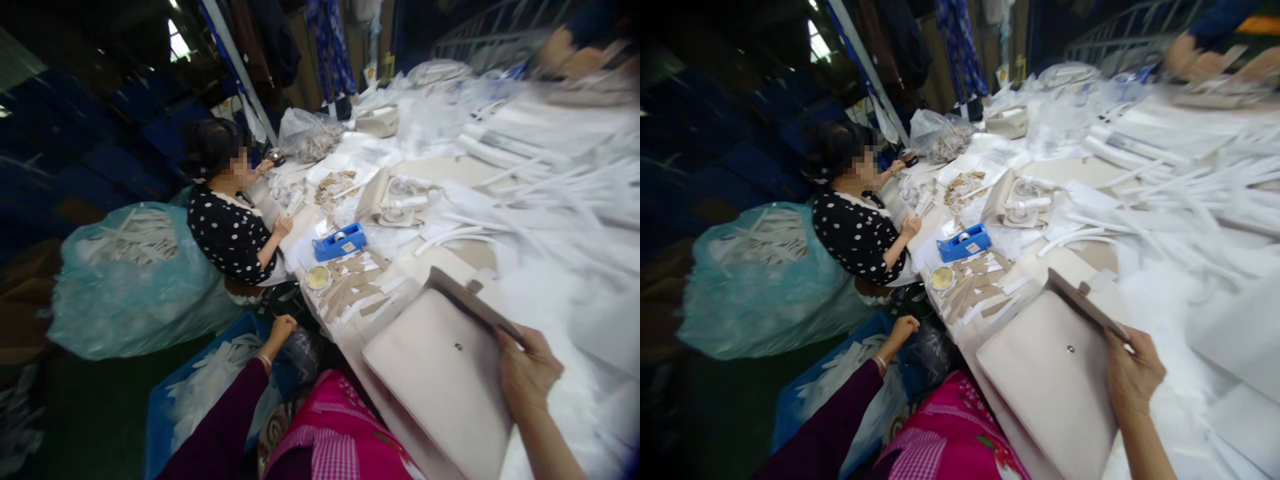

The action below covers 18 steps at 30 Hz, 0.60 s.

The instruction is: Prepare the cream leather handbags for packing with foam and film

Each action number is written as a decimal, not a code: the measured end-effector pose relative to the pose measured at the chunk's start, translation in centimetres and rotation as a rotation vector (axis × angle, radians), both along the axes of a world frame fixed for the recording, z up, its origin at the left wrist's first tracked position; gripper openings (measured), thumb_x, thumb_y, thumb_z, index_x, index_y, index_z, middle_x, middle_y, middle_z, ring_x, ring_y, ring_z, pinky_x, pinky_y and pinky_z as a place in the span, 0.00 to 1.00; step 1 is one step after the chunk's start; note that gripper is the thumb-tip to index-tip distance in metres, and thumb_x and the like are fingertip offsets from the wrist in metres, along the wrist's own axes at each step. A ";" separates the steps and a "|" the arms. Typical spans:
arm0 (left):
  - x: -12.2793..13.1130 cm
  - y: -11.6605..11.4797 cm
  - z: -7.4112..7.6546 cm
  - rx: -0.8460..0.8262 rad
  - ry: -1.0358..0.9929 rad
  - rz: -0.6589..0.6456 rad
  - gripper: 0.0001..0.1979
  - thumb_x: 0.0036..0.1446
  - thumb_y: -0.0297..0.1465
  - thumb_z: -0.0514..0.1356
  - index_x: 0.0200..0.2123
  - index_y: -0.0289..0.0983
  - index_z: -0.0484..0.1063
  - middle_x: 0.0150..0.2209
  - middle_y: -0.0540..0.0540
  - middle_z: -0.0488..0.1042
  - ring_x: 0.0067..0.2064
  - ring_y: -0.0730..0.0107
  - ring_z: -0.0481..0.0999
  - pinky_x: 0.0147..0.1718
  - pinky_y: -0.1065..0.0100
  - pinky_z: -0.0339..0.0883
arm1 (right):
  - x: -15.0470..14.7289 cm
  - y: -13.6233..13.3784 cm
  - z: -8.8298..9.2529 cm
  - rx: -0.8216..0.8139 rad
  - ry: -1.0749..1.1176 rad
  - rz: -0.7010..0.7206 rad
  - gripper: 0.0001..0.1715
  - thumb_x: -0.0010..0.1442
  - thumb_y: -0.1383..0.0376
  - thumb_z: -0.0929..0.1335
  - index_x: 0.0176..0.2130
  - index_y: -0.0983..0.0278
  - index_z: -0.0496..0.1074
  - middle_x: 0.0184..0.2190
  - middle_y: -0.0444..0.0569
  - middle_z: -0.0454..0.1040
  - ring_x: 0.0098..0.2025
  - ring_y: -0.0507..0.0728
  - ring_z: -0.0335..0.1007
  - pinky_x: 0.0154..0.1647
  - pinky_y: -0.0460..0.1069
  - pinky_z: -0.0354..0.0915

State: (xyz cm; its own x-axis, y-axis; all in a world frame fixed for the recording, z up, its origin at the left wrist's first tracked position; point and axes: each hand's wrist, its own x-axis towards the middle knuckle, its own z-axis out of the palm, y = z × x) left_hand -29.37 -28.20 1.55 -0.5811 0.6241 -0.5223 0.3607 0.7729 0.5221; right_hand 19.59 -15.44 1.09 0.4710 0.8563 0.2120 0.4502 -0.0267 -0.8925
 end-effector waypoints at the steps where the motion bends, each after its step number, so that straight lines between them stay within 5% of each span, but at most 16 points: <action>1: 1.6 1.5 0.6 0.048 -0.056 -0.036 0.08 0.49 0.27 0.58 0.33 0.33 0.74 0.27 0.46 0.75 0.32 0.67 0.75 0.34 0.69 0.66 | -0.1 -0.1 0.6 0.037 0.011 0.056 0.15 0.51 0.55 0.70 0.36 0.61 0.77 0.33 0.51 0.74 0.37 0.60 0.69 0.39 0.54 0.62; 6: 14.0 9.5 5.7 0.275 -0.804 -0.249 0.25 0.53 0.47 0.59 0.42 0.30 0.72 0.39 0.37 0.77 0.32 0.68 0.75 0.31 0.69 0.66 | -0.5 -0.5 2.5 0.074 -0.015 0.295 0.14 0.55 0.64 0.64 0.40 0.60 0.76 0.37 0.48 0.70 0.41 0.57 0.67 0.41 0.53 0.63; 10: 23.0 14.1 9.5 0.147 -1.125 -0.290 0.32 0.50 0.55 0.57 0.41 0.31 0.71 0.38 0.35 0.77 0.29 0.69 0.75 0.25 0.71 0.63 | -0.6 -1.3 3.2 0.095 -0.173 0.329 0.23 0.51 0.73 0.61 0.41 0.56 0.77 0.38 0.47 0.70 0.43 0.57 0.65 0.44 0.53 0.63; 14: 27.6 16.5 9.0 0.088 -1.065 -0.189 0.21 0.42 0.46 0.66 0.29 0.33 0.69 0.24 0.47 0.73 0.18 0.80 0.64 0.16 0.76 0.47 | -0.6 -2.6 4.5 0.106 -0.284 0.383 0.27 0.49 0.76 0.60 0.41 0.55 0.77 0.39 0.48 0.70 0.46 0.59 0.62 0.46 0.56 0.62; 18: 29.1 16.6 7.4 0.121 -1.003 -0.156 0.15 0.35 0.31 0.68 0.20 0.34 0.63 0.16 0.55 0.63 0.16 0.84 0.55 0.15 0.75 0.37 | -1.9 -5.2 6.6 0.049 -0.104 0.175 0.17 0.53 0.70 0.63 0.39 0.59 0.76 0.39 0.50 0.70 0.46 0.60 0.62 0.49 0.58 0.60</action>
State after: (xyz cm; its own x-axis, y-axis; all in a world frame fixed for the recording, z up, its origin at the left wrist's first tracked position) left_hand -0.31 -11.64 9.00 0.1813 0.7359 -0.6523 -0.1934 0.6770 0.7101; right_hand 17.69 -20.60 7.68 0.2897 0.9105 0.2952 0.5342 0.1021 -0.8392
